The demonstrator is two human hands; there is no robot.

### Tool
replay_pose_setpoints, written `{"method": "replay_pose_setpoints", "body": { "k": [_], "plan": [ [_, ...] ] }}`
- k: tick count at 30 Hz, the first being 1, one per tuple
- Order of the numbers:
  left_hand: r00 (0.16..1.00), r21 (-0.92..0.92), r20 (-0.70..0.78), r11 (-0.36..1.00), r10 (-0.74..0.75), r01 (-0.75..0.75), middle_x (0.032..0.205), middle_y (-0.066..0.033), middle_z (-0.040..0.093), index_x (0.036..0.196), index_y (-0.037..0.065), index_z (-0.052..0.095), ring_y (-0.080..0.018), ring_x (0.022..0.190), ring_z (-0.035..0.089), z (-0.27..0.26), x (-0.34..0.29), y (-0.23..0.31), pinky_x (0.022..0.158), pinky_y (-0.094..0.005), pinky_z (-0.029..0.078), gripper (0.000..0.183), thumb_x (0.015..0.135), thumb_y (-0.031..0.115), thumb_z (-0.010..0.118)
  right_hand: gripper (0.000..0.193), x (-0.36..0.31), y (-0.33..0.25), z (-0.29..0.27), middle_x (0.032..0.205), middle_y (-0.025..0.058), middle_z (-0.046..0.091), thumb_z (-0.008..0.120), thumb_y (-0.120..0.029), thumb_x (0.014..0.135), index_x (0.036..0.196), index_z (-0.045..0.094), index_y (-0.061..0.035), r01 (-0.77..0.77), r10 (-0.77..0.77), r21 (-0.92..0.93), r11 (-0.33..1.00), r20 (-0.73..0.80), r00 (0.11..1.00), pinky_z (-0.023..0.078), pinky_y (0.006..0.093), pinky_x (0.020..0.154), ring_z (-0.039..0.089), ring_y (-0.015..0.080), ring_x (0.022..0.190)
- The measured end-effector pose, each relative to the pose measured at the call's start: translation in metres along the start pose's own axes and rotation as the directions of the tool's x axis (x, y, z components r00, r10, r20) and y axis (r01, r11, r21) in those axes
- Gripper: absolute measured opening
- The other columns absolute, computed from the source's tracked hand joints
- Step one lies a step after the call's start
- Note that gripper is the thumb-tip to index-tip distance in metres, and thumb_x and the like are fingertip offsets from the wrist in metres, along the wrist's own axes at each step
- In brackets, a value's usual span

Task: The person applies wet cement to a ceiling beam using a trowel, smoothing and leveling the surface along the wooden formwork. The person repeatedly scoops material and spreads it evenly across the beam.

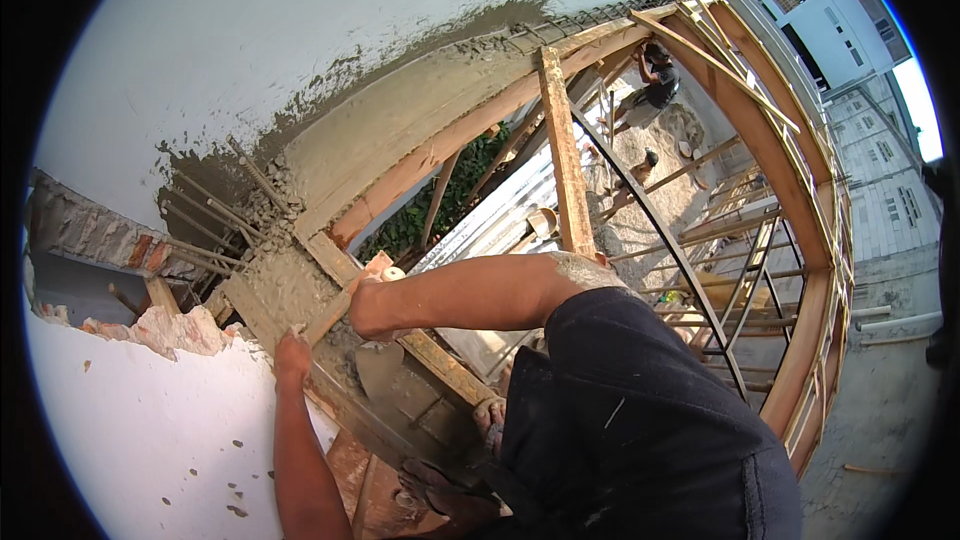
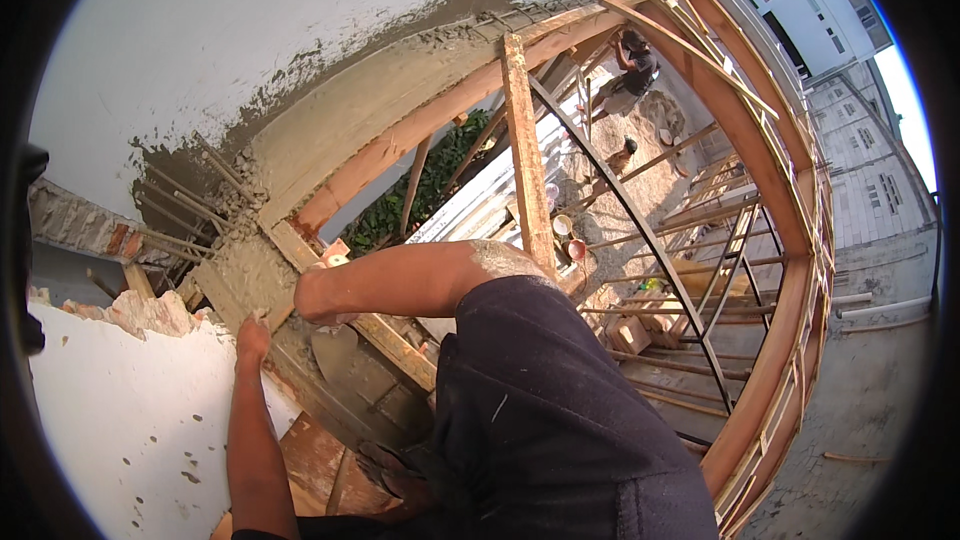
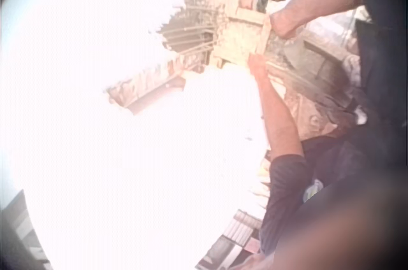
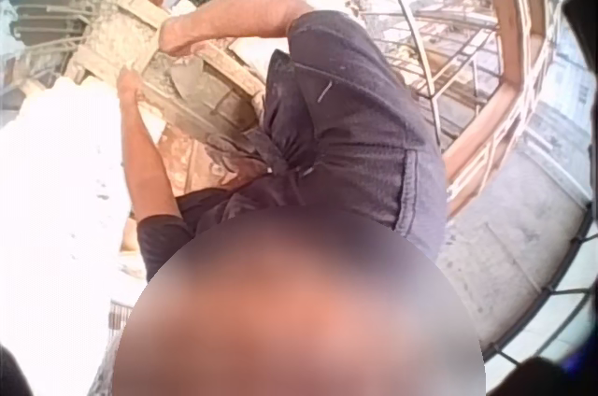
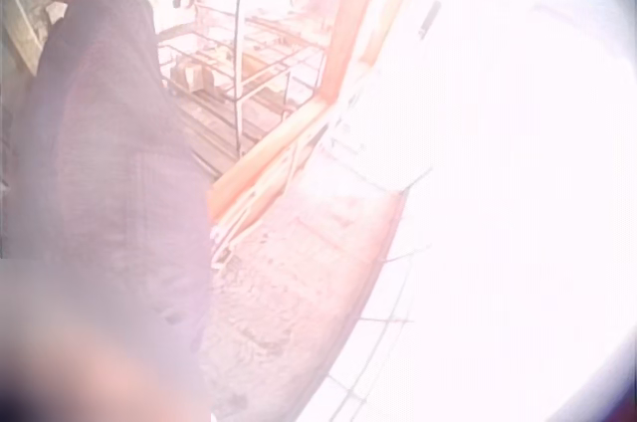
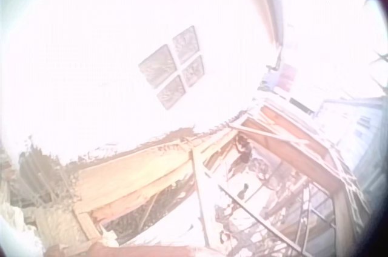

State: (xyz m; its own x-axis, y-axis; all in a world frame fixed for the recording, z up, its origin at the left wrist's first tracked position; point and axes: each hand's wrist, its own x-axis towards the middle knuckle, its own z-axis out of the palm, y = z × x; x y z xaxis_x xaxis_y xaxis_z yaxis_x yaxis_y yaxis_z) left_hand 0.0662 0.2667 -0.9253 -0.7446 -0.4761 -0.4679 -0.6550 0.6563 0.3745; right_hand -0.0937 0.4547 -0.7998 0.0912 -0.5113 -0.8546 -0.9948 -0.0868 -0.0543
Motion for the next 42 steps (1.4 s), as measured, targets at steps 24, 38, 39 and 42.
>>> {"method": "replay_pose_setpoints", "body": {
  "k": [24,38,39,42],
  "plan": [
    [0.994,0.187,-0.109,0.982,-0.018,0.039,0.13,-0.0252,0.061,0.133,-0.004,0.057,-0.0415,0.123,0.056,0.011,-0.012,0.02,0.107,-0.0453,0.045,0.047,0.099,0.027,0.054,0.04,0.063,-0.026,0.069,0.103,0.0039,0.077,0.09,-0.03,0.063,0.101,0.081,-0.0194,0.123,-0.124,0.128,0.984,0.0,0.992,0.058,0.0474,0.075,0.072,0.0276,0.097],
    [0.988,0.172,-0.156,0.984,-0.015,0.042,0.125,-0.0261,0.063,0.131,-0.006,0.059,-0.0427,0.117,0.059,0.016,-0.009,0.022,0.102,-0.0465,0.047,0.045,0.098,0.025,0.055,0.048,0.061,-0.021,0.069,0.108,0.0053,0.076,0.089,-0.034,0.066,0.11,0.077,-0.0178,0.107,-0.115,0.171,0.98,0.037,0.993,0.058,0.047,0.077,0.072,0.0301,0.099],
    [0.988,0.182,-0.157,0.983,-0.003,0.032,0.124,-0.0264,0.063,0.129,-0.006,0.06,-0.0428,0.117,0.06,0.018,-0.008,0.02,0.102,-0.0466,0.047,0.044,0.098,0.025,0.055,0.048,0.061,-0.02,0.068,0.108,0.0055,0.076,0.089,-0.034,0.066,0.11,0.077,-0.0178,0.097,-0.106,0.18,0.979,0.045,0.993,0.058,0.0472,0.078,0.072,0.0303,0.099],
    [0.984,0.186,-0.174,0.983,0.037,-0.004,0.122,-0.0273,0.064,0.127,-0.006,0.061,-0.0432,0.115,0.06,0.021,-0.008,0.016,0.102,-0.0469,0.047,0.043,0.097,0.024,0.055,0.049,0.061,-0.019,0.067,0.109,0.0059,0.076,0.089,-0.035,0.066,0.11,0.077,-0.0178,0.073,-0.088,0.192,0.979,0.073,0.993,0.058,0.0475,0.079,0.072,0.0307,0.1]
  ]
}}
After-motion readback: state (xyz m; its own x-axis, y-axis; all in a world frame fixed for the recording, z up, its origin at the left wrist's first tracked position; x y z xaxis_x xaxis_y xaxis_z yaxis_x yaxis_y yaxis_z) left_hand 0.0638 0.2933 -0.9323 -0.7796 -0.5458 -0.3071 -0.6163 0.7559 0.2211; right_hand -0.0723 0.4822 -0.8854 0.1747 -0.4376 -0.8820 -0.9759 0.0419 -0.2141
